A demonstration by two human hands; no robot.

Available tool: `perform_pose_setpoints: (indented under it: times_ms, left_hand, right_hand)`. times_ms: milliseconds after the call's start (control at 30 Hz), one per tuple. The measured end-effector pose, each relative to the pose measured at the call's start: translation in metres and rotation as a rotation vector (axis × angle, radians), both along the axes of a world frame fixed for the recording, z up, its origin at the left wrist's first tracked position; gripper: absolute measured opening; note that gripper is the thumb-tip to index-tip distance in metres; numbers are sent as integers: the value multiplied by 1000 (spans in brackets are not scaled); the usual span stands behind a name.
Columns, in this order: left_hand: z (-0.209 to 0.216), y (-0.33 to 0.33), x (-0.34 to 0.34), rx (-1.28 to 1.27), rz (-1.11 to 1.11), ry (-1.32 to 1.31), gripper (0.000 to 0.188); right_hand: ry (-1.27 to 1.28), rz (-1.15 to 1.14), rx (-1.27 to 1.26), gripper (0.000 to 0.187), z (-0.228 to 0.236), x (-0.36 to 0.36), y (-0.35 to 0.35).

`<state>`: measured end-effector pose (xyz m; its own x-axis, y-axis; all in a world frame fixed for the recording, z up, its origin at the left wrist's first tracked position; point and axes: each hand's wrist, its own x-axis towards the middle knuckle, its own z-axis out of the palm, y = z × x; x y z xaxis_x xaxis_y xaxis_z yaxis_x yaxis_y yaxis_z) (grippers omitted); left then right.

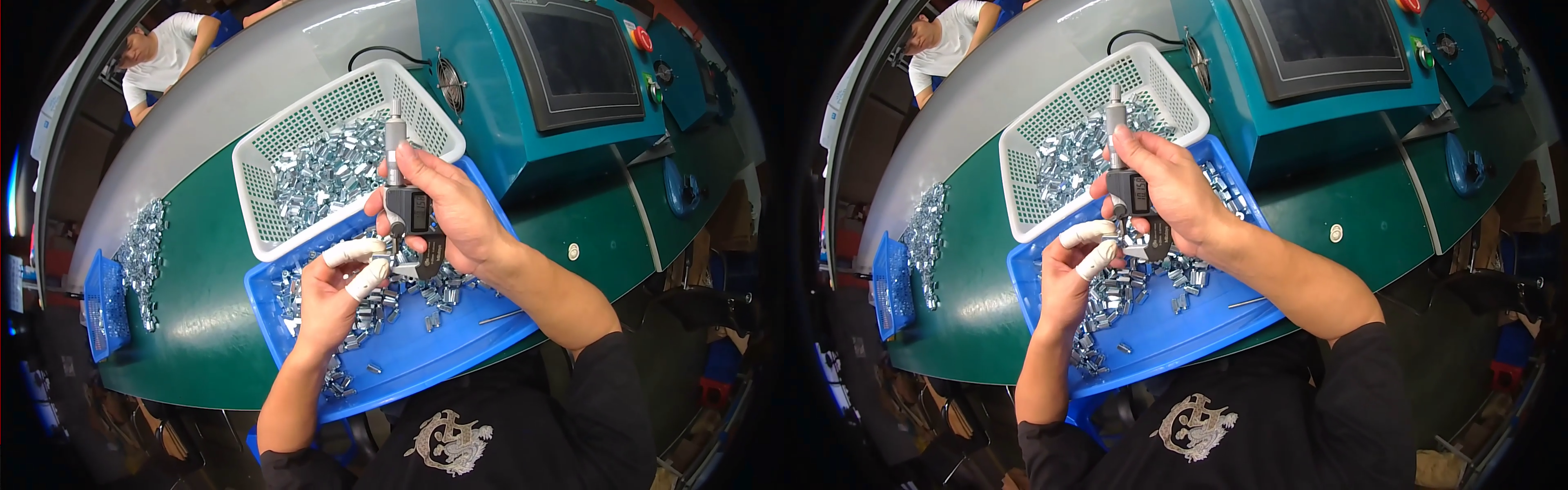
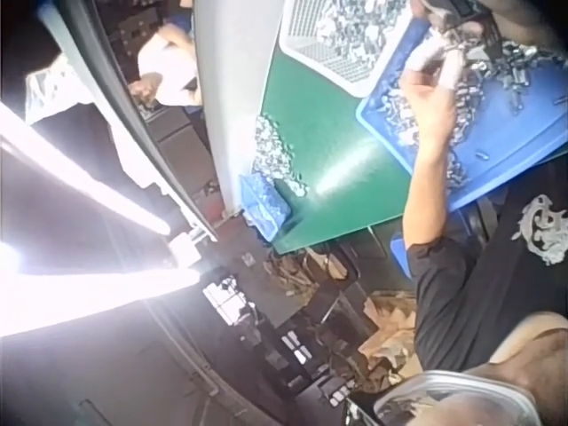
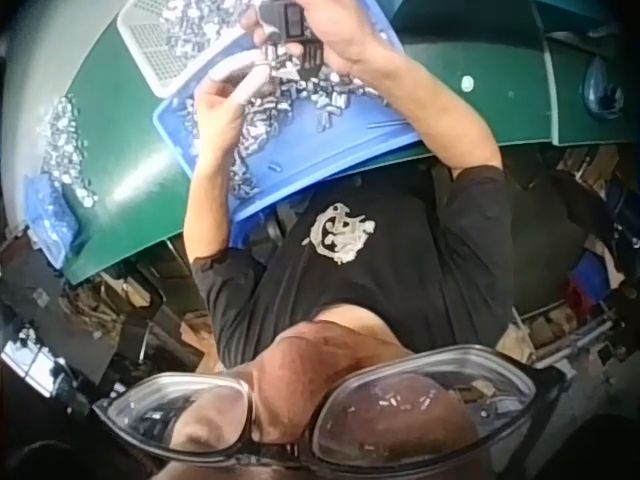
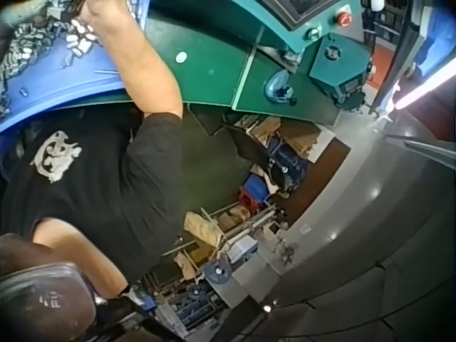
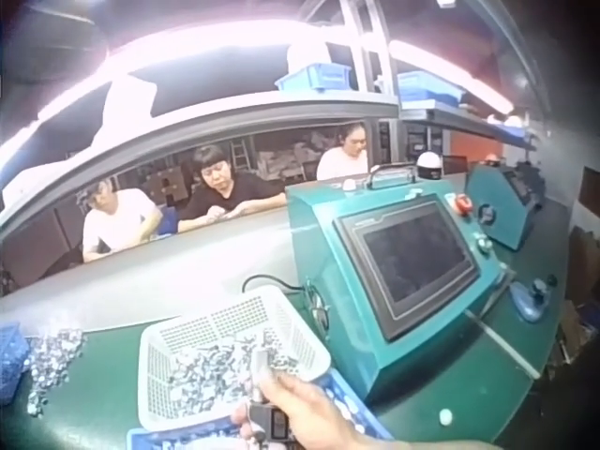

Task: Measuring the dimensions of small metal components using a digital micrometer at a quality control workstation.

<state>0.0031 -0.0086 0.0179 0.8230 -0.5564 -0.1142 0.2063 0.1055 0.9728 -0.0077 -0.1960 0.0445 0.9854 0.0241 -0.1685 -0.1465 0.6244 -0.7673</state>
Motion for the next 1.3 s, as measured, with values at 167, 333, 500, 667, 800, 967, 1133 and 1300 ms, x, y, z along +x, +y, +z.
perform_pose_setpoints:
  times_ms: [167,333,500,667,800,967,1133,1300]
  left_hand:
    - [-6,1,6,63,56,-96,17]
    - [8,-11,15,-27,513,-414,40]
    - [-2,-2,3,556,114,-762,21]
    - [-14,-11,-15,967,-147,-941,23]
    - [-22,-11,-17,947,-200,-1022,21]
    - [-4,-9,-10,555,-28,-419,18]
    - [-2,-7,-2,39,97,-58,29]
    - [-2,-3,-4,-57,39,85,26]
  right_hand:
    - [-33,30,-7,42,-4,-1,0]
    - [-60,-5,-36,44,-3,0,-4]
    - [-40,-40,-38,44,-5,0,-5]
    - [-22,-40,-55,43,-6,1,-3]
    - [-31,-36,-48,43,-7,-1,-3]
    - [-21,-40,-47,44,-9,-1,-7]
    - [-6,-32,8,48,-11,-1,-6]
    - [3,-9,27,51,-8,-2,-2]
